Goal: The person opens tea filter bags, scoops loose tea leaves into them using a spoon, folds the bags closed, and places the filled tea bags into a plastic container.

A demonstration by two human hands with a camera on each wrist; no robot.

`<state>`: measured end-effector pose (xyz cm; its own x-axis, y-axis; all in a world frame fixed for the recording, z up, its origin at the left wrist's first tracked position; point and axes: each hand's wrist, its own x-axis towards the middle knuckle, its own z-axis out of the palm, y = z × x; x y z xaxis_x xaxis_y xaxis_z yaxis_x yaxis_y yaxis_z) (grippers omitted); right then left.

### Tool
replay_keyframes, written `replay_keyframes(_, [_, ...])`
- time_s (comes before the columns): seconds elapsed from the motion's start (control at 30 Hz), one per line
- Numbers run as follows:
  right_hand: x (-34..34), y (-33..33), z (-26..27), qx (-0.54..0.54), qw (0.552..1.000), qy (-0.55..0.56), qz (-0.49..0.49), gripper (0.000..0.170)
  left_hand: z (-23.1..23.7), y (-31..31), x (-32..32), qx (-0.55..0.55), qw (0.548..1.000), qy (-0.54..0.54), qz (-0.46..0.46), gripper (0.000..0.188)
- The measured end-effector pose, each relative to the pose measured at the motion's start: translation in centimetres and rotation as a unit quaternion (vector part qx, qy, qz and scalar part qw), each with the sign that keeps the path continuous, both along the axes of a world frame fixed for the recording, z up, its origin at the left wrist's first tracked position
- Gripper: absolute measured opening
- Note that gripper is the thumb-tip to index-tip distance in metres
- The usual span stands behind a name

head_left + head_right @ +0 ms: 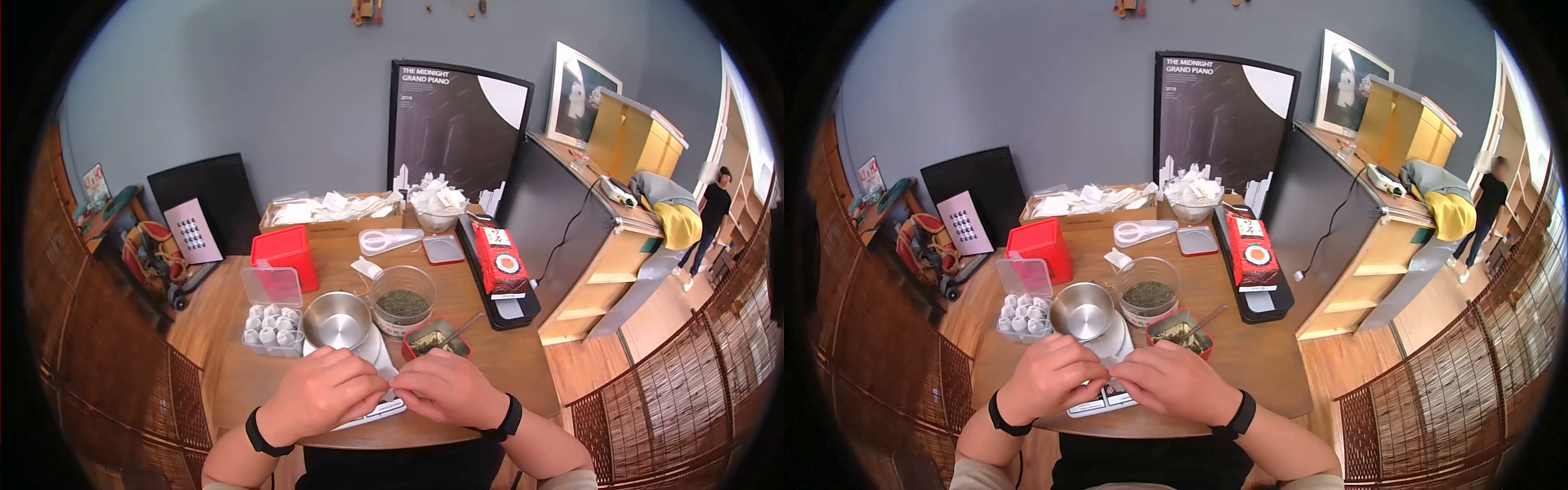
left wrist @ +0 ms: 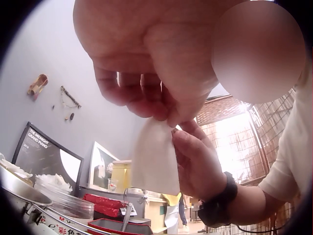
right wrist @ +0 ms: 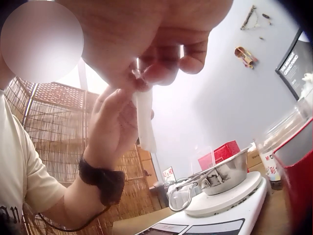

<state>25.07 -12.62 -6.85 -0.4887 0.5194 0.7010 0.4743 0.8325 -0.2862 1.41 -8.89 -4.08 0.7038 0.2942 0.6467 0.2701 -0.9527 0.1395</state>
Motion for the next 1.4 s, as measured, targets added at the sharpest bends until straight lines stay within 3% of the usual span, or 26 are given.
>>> replay_keyframes(0.3, [0.4, 1.8, -0.2, -0.03, 1.0, 0.005, -0.004, 0.021, -0.8, 1.7, 0.6, 0.002, 0.999, -0.038, -0.024, 0.028])
replay_keyframes(0.47, [2.5, 3.3, 0.6, -0.012, 0.999, 0.003, -0.032, 0.021, 2.7, 2.5, -1.2, 0.002, 0.995, -0.08, -0.052, 0.024])
replay_keyframes(0.53, [3.6, 4.1, 0.9, 0.002, 0.999, -0.004, -0.033, 0.022, 4.4, 2.0, -1.4, -0.042, 0.984, -0.154, -0.078, 0.02])
replay_keyframes(0.6, [4.4, 4.6, 0.8, -0.009, 0.999, 0.001, -0.046, 0.021, 3.9, 1.8, -1.1, 0.003, 0.965, -0.242, -0.103, 0.014])
replay_keyframes(0.67, [5.2, 5.2, 0.3, -0.01, 0.998, 0.005, -0.061, 0.021, 2.5, 2.3, 0.1, 0.088, 0.911, -0.369, -0.161, 0.018])
replay_keyframes(0.7, [5.5, 5.4, -0.2, -0.003, 0.997, 0.023, -0.069, 0.021, 3.1, 2.2, 0.6, 0.08, 0.914, -0.363, -0.163, 0.018])
replay_keyframes(0.77, [6.1, 5.8, -1.1, 0.001, 0.995, 0.049, -0.085, 0.022, 5.1, 1.3, 1.1, -0.072, 0.89, -0.361, -0.271, 0.017])
replay_keyframes(0.8, [6.3, 6.0, -1.6, 0.013, 0.993, 0.067, -0.097, 0.023, 5.3, 0.8, 1.2, -0.077, 0.895, -0.353, -0.261, 0.017])
replay_keyframes(0.87, [6.6, 6.7, -2.9, 0.046, 0.989, 0.098, -0.104, 0.029, 5.5, 0.1, 0.9, -0.194, 0.905, -0.307, -0.221, 0.009])
replay_keyframes(0.93, [6.7, 7.1, -3.9, 0.05, 0.987, 0.104, -0.114, 0.03, 5.4, 1.0, 0.5, -0.197, 0.917, -0.261, -0.227, 0.004])
replay_keyframes(1.07, [6.8, 6.9, -4.9, 0.03, 0.988, 0.094, -0.119, 0.029, 4.0, 1.8, 1.2, -0.116, 0.916, -0.347, -0.164, 0.015])
replay_keyframes(1.17, [6.7, 6.7, -5.0, 0.023, 0.988, 0.091, -0.121, 0.028, 3.7, 3.0, 1.2, -0.103, 0.917, -0.313, -0.226, 0.022])
replay_keyframes(1.23, [7.0, 6.6, -5.1, 0.019, 0.987, 0.096, -0.126, 0.028, 3.7, 3.4, 2.4, -0.089, 0.889, -0.362, -0.264, 0.01])
replay_keyframes(1.4, [7.0, 6.5, -5.3, 0.012, 0.987, 0.104, -0.122, 0.028, 3.7, 3.0, 2.0, -0.154, 0.914, -0.299, -0.227, 0.01])
